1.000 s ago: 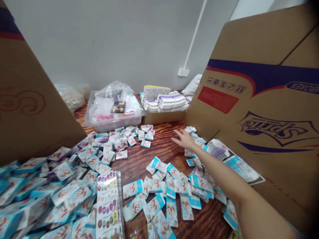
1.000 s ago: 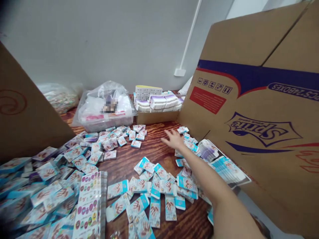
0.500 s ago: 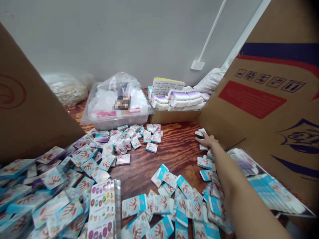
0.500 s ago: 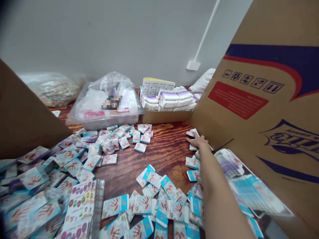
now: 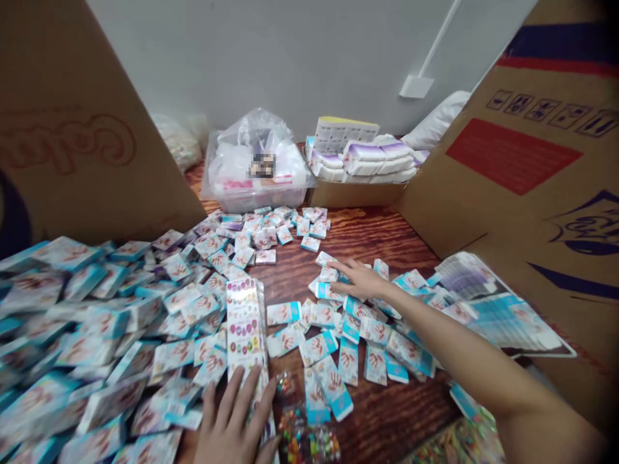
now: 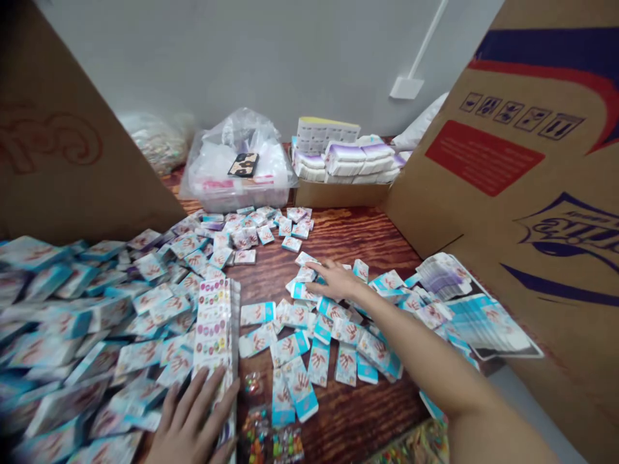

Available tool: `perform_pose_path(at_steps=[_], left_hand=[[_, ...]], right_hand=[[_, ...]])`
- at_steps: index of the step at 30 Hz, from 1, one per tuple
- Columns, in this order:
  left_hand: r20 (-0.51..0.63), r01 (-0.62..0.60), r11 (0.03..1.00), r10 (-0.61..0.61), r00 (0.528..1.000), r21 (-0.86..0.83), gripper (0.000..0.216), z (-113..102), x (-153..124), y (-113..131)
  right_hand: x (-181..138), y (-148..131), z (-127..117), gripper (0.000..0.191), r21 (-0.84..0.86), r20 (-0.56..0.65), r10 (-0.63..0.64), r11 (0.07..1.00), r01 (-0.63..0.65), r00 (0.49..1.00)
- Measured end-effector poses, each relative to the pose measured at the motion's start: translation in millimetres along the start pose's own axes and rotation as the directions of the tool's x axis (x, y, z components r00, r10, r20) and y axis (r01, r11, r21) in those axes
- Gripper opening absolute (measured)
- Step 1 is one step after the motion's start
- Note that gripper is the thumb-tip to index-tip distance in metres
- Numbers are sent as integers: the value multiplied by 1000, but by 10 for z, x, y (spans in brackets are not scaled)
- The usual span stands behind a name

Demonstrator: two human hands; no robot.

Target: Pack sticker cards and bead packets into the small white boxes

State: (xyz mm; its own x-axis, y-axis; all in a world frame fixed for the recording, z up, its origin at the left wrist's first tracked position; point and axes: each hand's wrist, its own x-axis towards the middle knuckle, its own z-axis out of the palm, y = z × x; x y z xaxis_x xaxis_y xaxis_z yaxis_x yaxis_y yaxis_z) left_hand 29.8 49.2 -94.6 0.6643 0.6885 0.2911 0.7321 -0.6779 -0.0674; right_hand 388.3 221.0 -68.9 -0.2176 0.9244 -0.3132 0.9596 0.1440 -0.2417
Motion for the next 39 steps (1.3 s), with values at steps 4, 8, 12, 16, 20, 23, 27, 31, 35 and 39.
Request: perform_pose_path(at_steps=[4,8,12,16,20,23,27,31,35,39], left_hand=[[139,74,996,-67,988,-50,57,-244,97,34],[226,124,981,-88,970,-148,55,-380,160,48],[231,148,972,-103,968,-185,52,-412,183,30],[187,146,967,-107,976,-209,45,-428,180,29],[128,111,961,-80,989,-253,40,-459,162,115],[117,35,957,-1,993,-289,38,-472,135,226],[125,-10,950,51,991,-311,33,-491,63,319],[110,-5,947,43,993,-322,32,-542,-34,320],[92,0,941,33,995,-338,33,-567,-113,327],[122,2,942,41,992,-337,34,-565,-156,355]], right_hand=[[-118,-454,125,62,-71,26,-198,977,199,980],[-248,-788,156,61,-196,-14,-328,927,319,945],[-696,-1028,91,56,-228,-140,-404,902,368,904],[-1486,-1161,270,48,-189,85,-493,845,500,866],[-1971,-1118,651,54,-237,130,-417,868,437,899],[-1974,-1016,750,49,-256,62,-329,907,334,942],[-1910,-1039,675,36,-278,-63,-249,935,223,966],[-2032,-1282,791,51,-159,5,-437,887,433,899],[-2078,-1404,1047,66,-131,45,-490,861,491,871],[-1964,-1366,1092,60,-91,21,-450,888,450,893]])
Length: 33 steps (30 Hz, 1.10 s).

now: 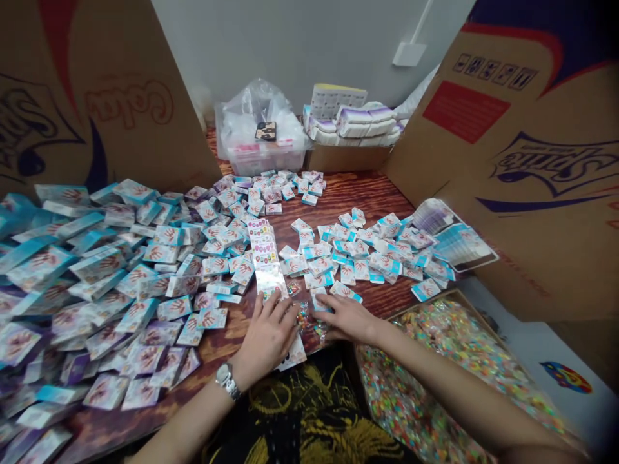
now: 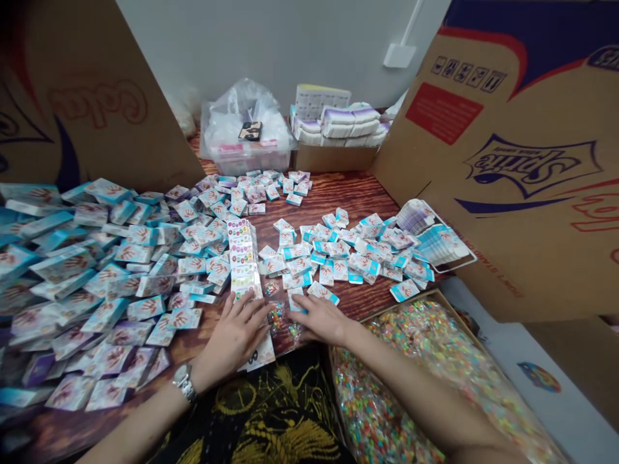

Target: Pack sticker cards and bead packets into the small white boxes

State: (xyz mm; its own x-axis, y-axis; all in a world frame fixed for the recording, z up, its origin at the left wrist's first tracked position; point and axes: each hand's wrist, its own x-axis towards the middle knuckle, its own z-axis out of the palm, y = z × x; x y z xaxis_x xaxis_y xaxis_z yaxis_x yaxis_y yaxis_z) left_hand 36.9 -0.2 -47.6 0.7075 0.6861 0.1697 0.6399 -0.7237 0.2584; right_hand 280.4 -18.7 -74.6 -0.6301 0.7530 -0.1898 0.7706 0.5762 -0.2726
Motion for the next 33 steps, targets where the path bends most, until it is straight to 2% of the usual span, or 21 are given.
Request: perform_pose_path(at_steps=[6,11,13,15,17,18,19,20,21,23,25,27,29,31,33], left_hand=[[-20,12,1000,-12,1000,-11,33,-73,-61,0],[-86,22,996,-29,996,-81,40,-138,-26,-35],[-109,6,994,-18,994,-109,51,-140,50,-26],[-126,-27,994,14,992,-104,60,-135,133,-17],[-148,-44,997,34,988,-69,64,-142,175,-38],[-157,-35,998,27,987,-51,64,-155,167,-67],[-167,-19,999,12,986,-41,63,-175,134,-109],[-176,5,999,-12,984,-40,63,-202,75,-162],[-184,35,998,-42,982,-45,62,-232,-7,-221],[-196,114,991,-124,973,-66,61,-285,-228,-344],[-195,204,975,-218,956,-88,60,-303,-486,-446],[-181,264,959,-279,943,-100,58,-267,-731,-508],[-157,299,949,-311,937,-98,56,-196,-924,-528],[-142,326,940,-339,930,-105,56,-123,-1039,-518],[-141,334,934,-350,926,-125,56,-67,-1076,-496]], right_hand=[[92,42,-94,42,136,-131,68,989,-50,989],[186,-35,-263,21,378,-286,244,917,-124,927],[249,-156,-361,20,579,-301,346,807,-118,889],[318,-321,-445,22,828,-244,451,557,-58,859],[382,-473,-507,26,949,-164,476,314,8,864],[414,-523,-531,29,968,-139,455,250,24,880],[449,-547,-551,32,973,-126,421,228,30,898],[491,-546,-569,35,968,-125,386,248,27,914],[544,-519,-584,37,951,-138,355,307,24,925],[691,-411,-600,40,852,-205,301,524,18,931],[882,-282,-591,44,629,-295,223,777,14,929],[1071,-184,-560,55,377,-330,117,926,18,937],[1203,-141,-526,60,210,-317,17,976,53,948],[1266,-139,-507,57,131,-299,-73,985,116,952],[1298,-144,-513,53,84,-305,-72,991,102,950]])
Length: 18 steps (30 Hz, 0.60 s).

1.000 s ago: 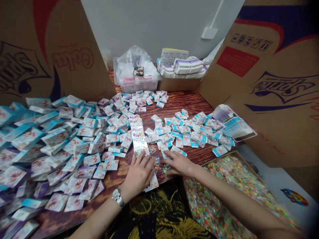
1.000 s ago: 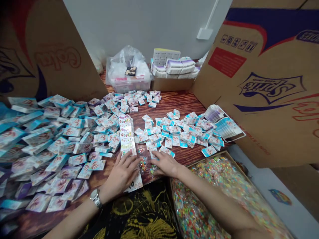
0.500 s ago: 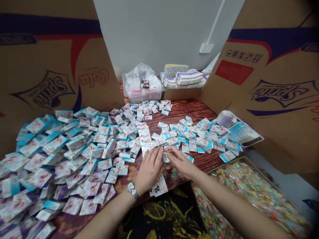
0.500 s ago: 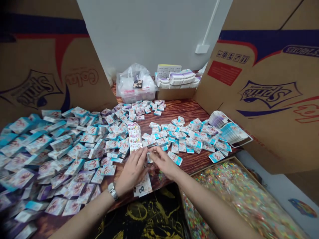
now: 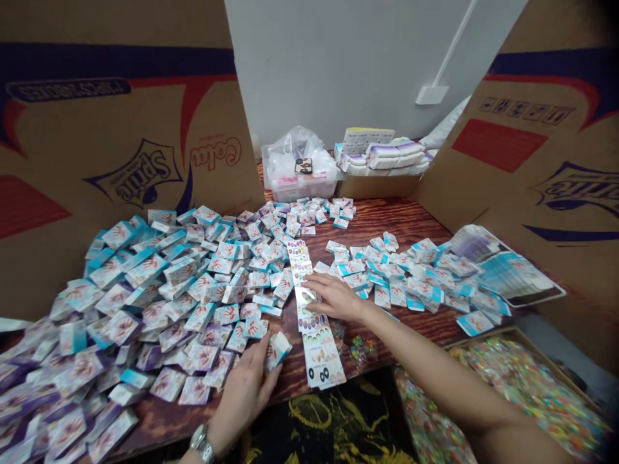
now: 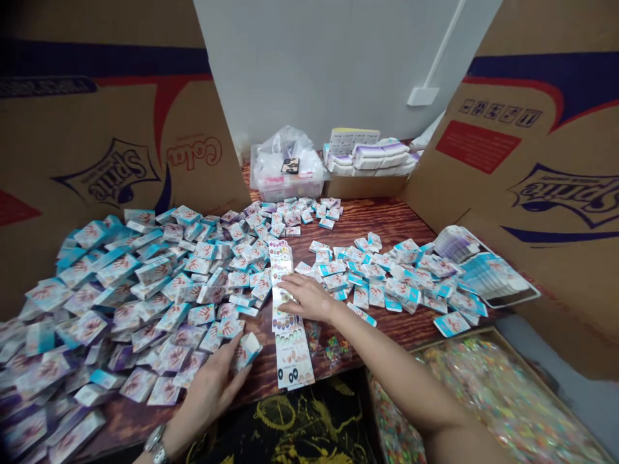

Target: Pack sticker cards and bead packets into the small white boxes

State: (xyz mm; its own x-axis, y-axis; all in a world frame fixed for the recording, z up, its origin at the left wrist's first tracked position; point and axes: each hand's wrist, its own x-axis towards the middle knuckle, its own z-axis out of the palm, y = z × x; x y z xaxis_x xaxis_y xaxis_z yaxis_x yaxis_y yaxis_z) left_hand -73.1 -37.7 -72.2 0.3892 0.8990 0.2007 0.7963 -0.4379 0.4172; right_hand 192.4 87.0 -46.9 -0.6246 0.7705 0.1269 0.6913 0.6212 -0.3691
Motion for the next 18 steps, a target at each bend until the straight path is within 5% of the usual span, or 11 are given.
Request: perform_pose_path(at_steps=[6,10,15,18], left_hand=[[84,-77,997,74,994,32,67,136,42,17],[11,-81,996,81,997,24,63,96,94,100],[1,55,931,-59,998,-362,36,-113,310,357],[67,155,818,-142,988,-555,28,-122,452,407]], right_hand=[[336,124,-17,53,-115,-41,195,973,-199,980],[516,192,-28,53,-124,-30,237,963,-239,971],[489,180,-151,26,-69,-49,264,961,-267,963],[453,119,-262,33,-54,-76,275,959,-279,958]])
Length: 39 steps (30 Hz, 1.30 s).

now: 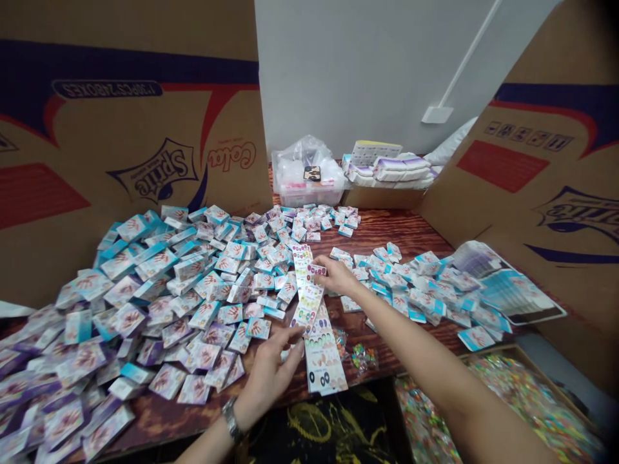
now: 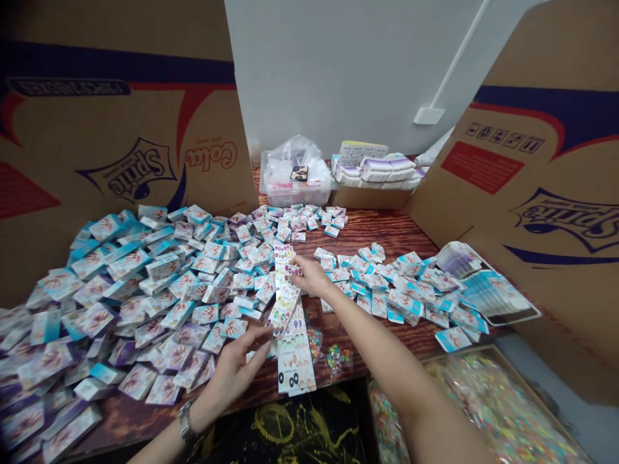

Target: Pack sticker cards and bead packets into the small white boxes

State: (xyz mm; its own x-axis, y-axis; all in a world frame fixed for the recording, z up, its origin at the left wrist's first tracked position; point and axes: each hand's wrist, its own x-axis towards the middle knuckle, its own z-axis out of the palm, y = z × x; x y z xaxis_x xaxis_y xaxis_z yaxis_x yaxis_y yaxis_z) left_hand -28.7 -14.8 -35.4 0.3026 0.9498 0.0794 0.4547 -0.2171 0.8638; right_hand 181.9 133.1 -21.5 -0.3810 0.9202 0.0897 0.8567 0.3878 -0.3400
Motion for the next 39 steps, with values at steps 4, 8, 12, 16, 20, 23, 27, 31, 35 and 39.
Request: perform_pose_path(at_steps=[4,8,12,16,20,23,27,31,35,39], left_hand=[[-54,126,975,-138,989,-182,29,10,77,-93],[-127,185,913,-246,961,-364,30,-36,56,-164],[-109,268,776,-396,912,-571,37,-62,54,-146],[-21,349,637,-498,867,-687,40,-76,58,-92],[299,494,284,-523,798,-822,37,-77,70,20],[412,487,66,-440,798,-871,30,-48,128,123],[330,404,93,-425,843,-910,15,32,187,200],[259,376,308,-359,897,-874,22,116,119,206],[199,327,537,-282,938,-778,30,141,24,206],[290,384,433,-269,918,-815,43,78,-17,268]], right_hand=[[-225,-239,-47,47,-27,-46,-21,999,20,999],[-628,-644,158,53,-97,142,-121,986,135,982],[-813,-927,402,33,-257,113,-26,965,55,993],[-801,-909,349,11,-255,82,-43,965,63,996],[-987,-819,32,18,-179,-10,-230,958,224,973],[-1276,-894,-171,19,-35,-75,-481,877,480,873],[-1554,-1060,-320,21,179,4,-578,803,568,816],[-1456,-1006,-465,23,355,-96,-372,854,381,923],[-1178,-808,-513,19,361,-205,-122,913,191,971],[-1011,-715,-427,21,306,-206,-130,933,191,970]])
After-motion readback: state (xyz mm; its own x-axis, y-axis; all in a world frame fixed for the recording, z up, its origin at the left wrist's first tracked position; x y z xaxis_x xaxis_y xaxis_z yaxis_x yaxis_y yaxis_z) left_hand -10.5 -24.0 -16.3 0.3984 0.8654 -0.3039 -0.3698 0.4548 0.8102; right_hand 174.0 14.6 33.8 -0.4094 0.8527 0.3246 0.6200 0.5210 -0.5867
